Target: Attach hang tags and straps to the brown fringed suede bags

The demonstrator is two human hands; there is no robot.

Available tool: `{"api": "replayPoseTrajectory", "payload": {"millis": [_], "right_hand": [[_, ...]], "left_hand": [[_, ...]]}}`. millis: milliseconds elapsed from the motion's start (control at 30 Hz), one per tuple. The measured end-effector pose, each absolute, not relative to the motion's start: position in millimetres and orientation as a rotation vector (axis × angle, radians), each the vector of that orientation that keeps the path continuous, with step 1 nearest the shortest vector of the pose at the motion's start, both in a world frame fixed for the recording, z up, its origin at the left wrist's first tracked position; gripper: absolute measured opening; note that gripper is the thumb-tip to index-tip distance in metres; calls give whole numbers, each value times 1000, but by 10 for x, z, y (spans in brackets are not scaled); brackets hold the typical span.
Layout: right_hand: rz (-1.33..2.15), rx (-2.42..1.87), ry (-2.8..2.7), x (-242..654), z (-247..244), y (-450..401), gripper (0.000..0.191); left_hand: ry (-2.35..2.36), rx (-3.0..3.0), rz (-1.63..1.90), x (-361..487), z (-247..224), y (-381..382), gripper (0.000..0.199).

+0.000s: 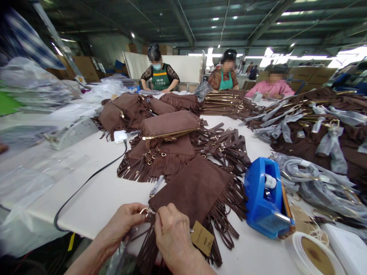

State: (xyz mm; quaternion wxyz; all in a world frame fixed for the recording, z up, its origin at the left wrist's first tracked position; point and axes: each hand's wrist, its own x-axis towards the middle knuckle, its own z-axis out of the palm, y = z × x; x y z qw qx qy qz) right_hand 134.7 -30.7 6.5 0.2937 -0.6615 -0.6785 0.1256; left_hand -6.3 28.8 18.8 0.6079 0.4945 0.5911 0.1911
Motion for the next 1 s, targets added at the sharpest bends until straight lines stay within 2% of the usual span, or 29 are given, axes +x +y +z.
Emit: {"api": "replayPoseTrajectory", "payload": {"millis": [467,800,1000], "right_hand": [[322,-1861,-1916,1353,154,-200,18],[491,-1965,-2035,1381,415,-24,17],[709,-1947,-2006,1436,532,165,20]], "left_hand": [[1355,1355,357,-66,182,456,17],[1356,1526,201,-65,230,574,19],[1334,1630,74,-62,313,676,16]]}}
